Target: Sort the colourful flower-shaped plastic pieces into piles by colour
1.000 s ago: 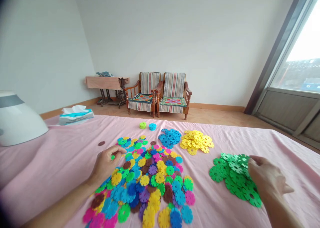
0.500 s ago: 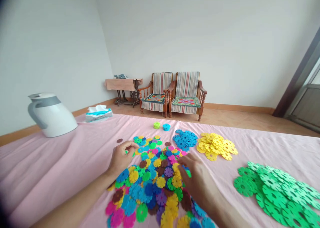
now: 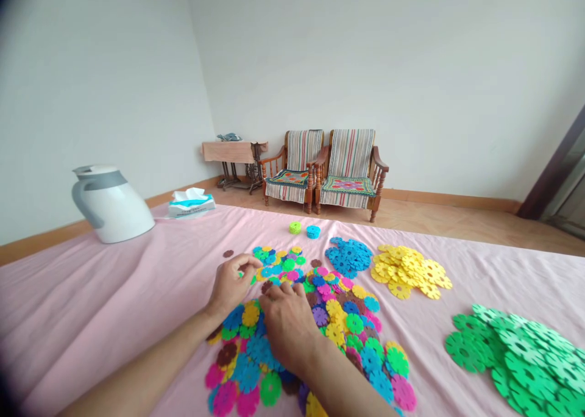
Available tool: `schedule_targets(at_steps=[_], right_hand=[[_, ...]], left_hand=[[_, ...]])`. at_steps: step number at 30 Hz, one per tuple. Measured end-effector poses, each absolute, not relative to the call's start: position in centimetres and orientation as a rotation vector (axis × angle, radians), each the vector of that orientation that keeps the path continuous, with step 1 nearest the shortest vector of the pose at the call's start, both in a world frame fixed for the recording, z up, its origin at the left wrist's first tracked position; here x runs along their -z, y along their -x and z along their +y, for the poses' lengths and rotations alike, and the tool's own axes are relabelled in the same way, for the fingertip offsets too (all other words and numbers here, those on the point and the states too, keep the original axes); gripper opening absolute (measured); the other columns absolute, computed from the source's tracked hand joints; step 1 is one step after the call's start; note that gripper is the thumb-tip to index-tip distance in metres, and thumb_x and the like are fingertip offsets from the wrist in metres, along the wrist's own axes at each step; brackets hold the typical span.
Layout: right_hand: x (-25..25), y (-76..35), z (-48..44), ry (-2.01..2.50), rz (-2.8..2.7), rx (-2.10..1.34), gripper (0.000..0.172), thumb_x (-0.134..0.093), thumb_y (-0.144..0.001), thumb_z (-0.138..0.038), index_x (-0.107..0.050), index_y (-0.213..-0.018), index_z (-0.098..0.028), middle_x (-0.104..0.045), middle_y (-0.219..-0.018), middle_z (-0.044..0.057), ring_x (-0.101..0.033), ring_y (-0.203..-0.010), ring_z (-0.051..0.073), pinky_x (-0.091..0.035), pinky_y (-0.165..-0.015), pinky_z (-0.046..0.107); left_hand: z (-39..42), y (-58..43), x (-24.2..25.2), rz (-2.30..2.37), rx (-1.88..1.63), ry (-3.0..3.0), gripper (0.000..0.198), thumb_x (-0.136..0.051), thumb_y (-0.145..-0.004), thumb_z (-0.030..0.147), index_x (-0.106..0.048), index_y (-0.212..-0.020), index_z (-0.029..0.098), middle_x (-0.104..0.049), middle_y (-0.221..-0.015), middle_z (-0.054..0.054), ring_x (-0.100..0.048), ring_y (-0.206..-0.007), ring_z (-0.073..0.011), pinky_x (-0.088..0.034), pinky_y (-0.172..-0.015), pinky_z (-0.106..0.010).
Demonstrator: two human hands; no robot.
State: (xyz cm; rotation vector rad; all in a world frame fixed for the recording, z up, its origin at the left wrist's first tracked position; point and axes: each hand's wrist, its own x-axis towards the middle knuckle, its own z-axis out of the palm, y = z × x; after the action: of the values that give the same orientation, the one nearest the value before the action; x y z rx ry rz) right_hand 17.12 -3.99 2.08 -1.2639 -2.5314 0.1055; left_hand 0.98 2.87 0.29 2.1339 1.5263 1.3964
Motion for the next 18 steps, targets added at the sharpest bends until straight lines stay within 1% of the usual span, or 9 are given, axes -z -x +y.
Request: schedule_targets(at_steps=[3,8,11,13,16,18], right_hand=[[-1.9,-17.4,-4.0,1.276,-2.539,-0.036,0.019,-0.048,-0.086,-0.014,-0.063,-0.095,-0.022,-0.065,-0.097,0.005,-0.053,-0.091,0.019,-0.034,-0.078,0.033],[-1.6,-18.1,-4.8,1.382,-2.331,-0.007,0.02,-0.045,-0.09,-0.015,-0.063,-0.084,-0.02,-0.063,-0.081,0.003,-0.053,-0.077,0.017,-0.035,-0.071,0.029],[-1.7,-19.8,-5.3,1.43,-2.094,-0.058,0.024,-0.04,-0.092,-0.015,-0.063,-0.085,-0.02,-0.062,-0.081,0.003,-0.054,-0.077,0.017,-0.038,-0.071,0.028],[-1.8,-22.2,-5.7,1.451,-1.966,-0.066,0.025,-0.038,-0.092,-0.019,-0.063,-0.088,-0.02,-0.062,-0.083,0.004,-0.056,-0.08,0.018,-0.04,-0.073,0.029],[-1.5,-27.5,-6.0,1.539,-1.798,0.021,0.026,-0.039,-0.09,-0.029,-0.064,-0.09,-0.02,-0.065,-0.085,0.006,-0.058,-0.081,0.02,-0.043,-0.073,0.031],[-1.0,-31.8,-6.2,1.661,-1.683,0.114,0.028,-0.041,-0.087,-0.034,-0.064,-0.088,-0.019,-0.067,-0.085,0.007,-0.061,-0.077,0.021,-0.044,-0.069,0.031]], left_hand=[[2.9,-1.0,-0.2,1.525,-1.392,-2.141,0.026,-0.044,-0.072,0.006,-0.067,-0.071,0.019,-0.071,-0.075,0.001,-0.065,-0.072,-0.0134,-0.049,-0.066,-0.022],[2.9,-1.0,-0.2,1.527,-1.407,-2.151,0.025,-0.045,-0.073,0.007,-0.067,-0.07,0.019,-0.071,-0.075,0.001,-0.065,-0.072,-0.0134,-0.049,-0.067,-0.022],[2.9,-1.0,0.0,1.514,-1.405,-2.157,0.025,-0.045,-0.073,0.008,-0.067,-0.07,0.02,-0.072,-0.076,0.001,-0.066,-0.073,-0.0138,-0.05,-0.067,-0.022],[3.0,-1.0,0.2,1.515,-1.392,-2.165,0.025,-0.045,-0.073,0.008,-0.067,-0.071,0.02,-0.072,-0.076,0.001,-0.066,-0.073,-0.0139,-0.05,-0.068,-0.022],[3.0,-1.0,0.3,1.522,-1.376,-2.177,0.025,-0.044,-0.073,0.009,-0.067,-0.071,0.02,-0.072,-0.076,0.001,-0.066,-0.072,-0.0138,-0.05,-0.068,-0.022],[3.0,-1.1,0.3,1.521,-1.371,-2.185,0.025,-0.044,-0.073,0.01,-0.067,-0.07,0.02,-0.072,-0.076,0.001,-0.066,-0.072,-0.0138,-0.05,-0.067,-0.022]])
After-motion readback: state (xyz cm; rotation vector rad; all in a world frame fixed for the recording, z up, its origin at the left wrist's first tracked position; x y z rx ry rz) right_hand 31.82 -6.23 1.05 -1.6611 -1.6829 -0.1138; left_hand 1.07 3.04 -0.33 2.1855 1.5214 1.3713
